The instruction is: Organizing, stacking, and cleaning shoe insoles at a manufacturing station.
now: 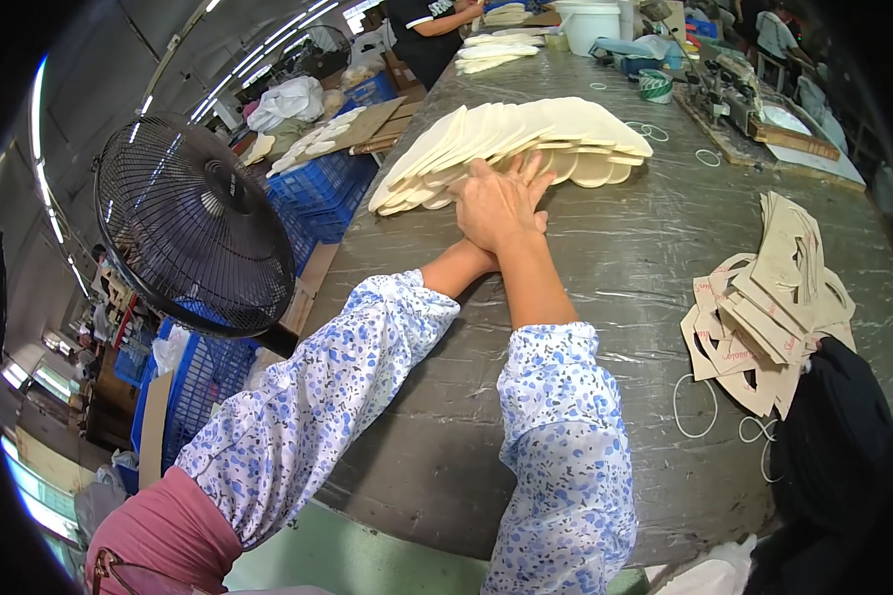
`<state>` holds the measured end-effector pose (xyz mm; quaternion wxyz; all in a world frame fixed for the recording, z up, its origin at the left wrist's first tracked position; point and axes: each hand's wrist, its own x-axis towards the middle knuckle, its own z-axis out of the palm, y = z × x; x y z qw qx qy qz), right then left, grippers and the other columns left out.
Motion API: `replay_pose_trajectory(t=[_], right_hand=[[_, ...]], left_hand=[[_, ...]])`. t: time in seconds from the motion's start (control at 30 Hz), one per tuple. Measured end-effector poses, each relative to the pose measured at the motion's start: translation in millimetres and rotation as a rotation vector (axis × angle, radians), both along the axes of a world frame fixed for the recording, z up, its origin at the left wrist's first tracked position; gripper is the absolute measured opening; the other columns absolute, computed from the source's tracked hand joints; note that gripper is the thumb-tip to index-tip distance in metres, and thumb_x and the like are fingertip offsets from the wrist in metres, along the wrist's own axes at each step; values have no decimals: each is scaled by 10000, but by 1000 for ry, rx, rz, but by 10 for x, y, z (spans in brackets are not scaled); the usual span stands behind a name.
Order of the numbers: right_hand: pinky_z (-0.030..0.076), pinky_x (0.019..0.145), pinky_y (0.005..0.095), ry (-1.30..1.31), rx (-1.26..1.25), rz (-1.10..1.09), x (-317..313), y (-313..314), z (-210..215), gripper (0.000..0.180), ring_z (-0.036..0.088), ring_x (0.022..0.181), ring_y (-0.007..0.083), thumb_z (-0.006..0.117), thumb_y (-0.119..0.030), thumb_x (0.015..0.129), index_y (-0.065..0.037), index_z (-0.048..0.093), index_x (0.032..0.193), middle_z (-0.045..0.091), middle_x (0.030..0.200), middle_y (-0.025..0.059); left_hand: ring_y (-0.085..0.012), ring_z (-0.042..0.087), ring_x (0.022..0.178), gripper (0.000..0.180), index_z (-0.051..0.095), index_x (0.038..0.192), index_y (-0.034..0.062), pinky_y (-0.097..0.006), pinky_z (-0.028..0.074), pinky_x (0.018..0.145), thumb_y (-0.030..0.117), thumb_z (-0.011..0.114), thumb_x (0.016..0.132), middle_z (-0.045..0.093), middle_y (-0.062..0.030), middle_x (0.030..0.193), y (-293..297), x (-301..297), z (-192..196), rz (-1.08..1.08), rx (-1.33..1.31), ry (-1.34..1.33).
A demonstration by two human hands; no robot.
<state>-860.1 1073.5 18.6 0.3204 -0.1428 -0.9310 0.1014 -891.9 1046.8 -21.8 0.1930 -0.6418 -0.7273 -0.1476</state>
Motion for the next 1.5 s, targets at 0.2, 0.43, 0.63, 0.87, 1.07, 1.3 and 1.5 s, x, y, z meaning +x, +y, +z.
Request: replay_pose_trajectory(t=[0.2, 0.43, 0.63, 0.87, 1.07, 1.3, 1.5], right_hand=[[97, 1061, 684, -116, 0, -10, 13, -36, 77, 288, 538, 1083, 393, 582, -176, 794, -266, 724, 1028, 618, 1064, 90], [385, 1004, 487, -216, -92, 231, -269, -242, 83, 513, 591, 1051, 374, 580, -132, 780, -218, 549, 1285, 618, 1165, 153], [400, 1013, 410, -502, -217, 296, -288, -308, 192, 711, 531, 1192, 300, 474, -86, 801, -303, 300, 1456, 544, 1301, 160], [410, 999, 401, -541, -161, 382, -361, -366, 169, 703, 550, 1164, 315, 458, -80, 807, -240, 281, 1468, 552, 1282, 181], [415, 980, 405, -560, -232, 180, -296, -432, 123, 617, 566, 1136, 327, 446, -130, 829, -112, 338, 1436, 576, 1243, 189], [393, 1001, 434, -586, -242, 231, -236, -433, 159, 685, 526, 1166, 365, 511, -199, 814, -144, 279, 1456, 514, 1297, 218], [402, 991, 430, -577, -233, 227, -268, -417, 155, 673, 539, 1145, 365, 515, -214, 820, -135, 290, 1449, 543, 1250, 226]], left_hand=[[-324, 104, 1426, 648, 256, 1455, 76, -506, 95, 1142, 312, 469, 890, 110, -153, 1553, 37, 59, -48, 16, -14, 6], [-320, 87, 1433, 645, 255, 1456, 76, -514, 83, 1144, 299, 467, 889, 101, -148, 1556, -112, -215, 60, 77, -17, 33], [-319, 59, 1439, 620, 274, 1442, 66, -548, 50, 1141, 250, 445, 876, 99, -131, 1559, -120, -146, 134, 50, -29, -95], [-334, 79, 1434, 577, 333, 1404, 44, -556, 58, 1135, 220, 464, 871, 128, -151, 1548, -122, -133, 167, 24, 20, -118], [-340, 91, 1430, 590, 334, 1407, 50, -559, 58, 1135, 207, 475, 857, 121, -152, 1548, -119, -69, 153, 47, 29, -64], [-342, 97, 1428, 620, 296, 1431, 60, -566, 50, 1133, 206, 475, 856, 111, -156, 1548, -132, -61, 149, 61, 37, -61], [-335, 37, 1437, 638, 323, 1427, 57, -570, 54, 1129, 218, 510, 838, 97, -148, 1552, -108, -88, 153, 51, 34, -82]])
